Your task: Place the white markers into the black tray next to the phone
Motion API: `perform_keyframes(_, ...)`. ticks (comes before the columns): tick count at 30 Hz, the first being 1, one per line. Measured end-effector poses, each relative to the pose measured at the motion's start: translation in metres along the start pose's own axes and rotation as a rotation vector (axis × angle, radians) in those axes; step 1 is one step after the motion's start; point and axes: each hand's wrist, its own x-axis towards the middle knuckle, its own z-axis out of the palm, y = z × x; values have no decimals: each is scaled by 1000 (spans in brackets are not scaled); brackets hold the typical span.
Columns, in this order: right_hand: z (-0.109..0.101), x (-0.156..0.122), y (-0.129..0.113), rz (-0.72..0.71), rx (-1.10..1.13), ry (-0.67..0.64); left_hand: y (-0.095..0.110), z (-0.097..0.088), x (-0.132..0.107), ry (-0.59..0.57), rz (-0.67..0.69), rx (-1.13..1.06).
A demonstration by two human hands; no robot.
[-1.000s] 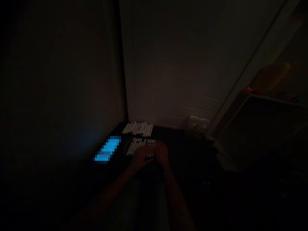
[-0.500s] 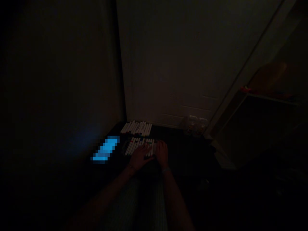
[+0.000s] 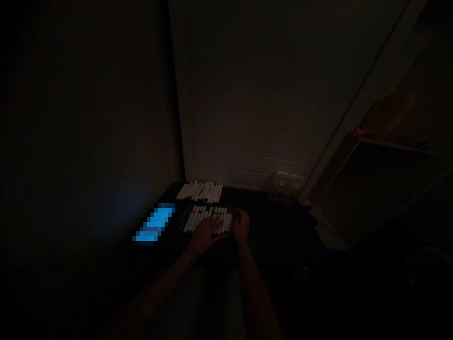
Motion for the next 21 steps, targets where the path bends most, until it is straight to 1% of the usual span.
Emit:
perform_keyframes(3,2,1,5,8,34,22,3,-4,-1,-2,50,4)
perform_keyframes(7,5,2,7,27,13,20,1,-21,-1,21,77,-1)
perform_keyframes(10,5,2,5,36,-21,6,-10,-34,-5,14,61,37)
perform_keyframes(12,4,2,3,49,-36,10,-22,-39,-9,2,33,85)
perform_keyframes(14,4,1,2,55,-47,16,-32,-39,-15,19,-19,135)
perform_keyframes(16,3,1,1,53,-58,14,-40,-35,-19,26,-54,173)
perform_keyframes(19,3,0,-1,64,-78,9,-46,-27,-23,14,-62,194)
perform_keyframes(21,3,0,-1,96,-92,18,-48,-23,-23,13,-57,190)
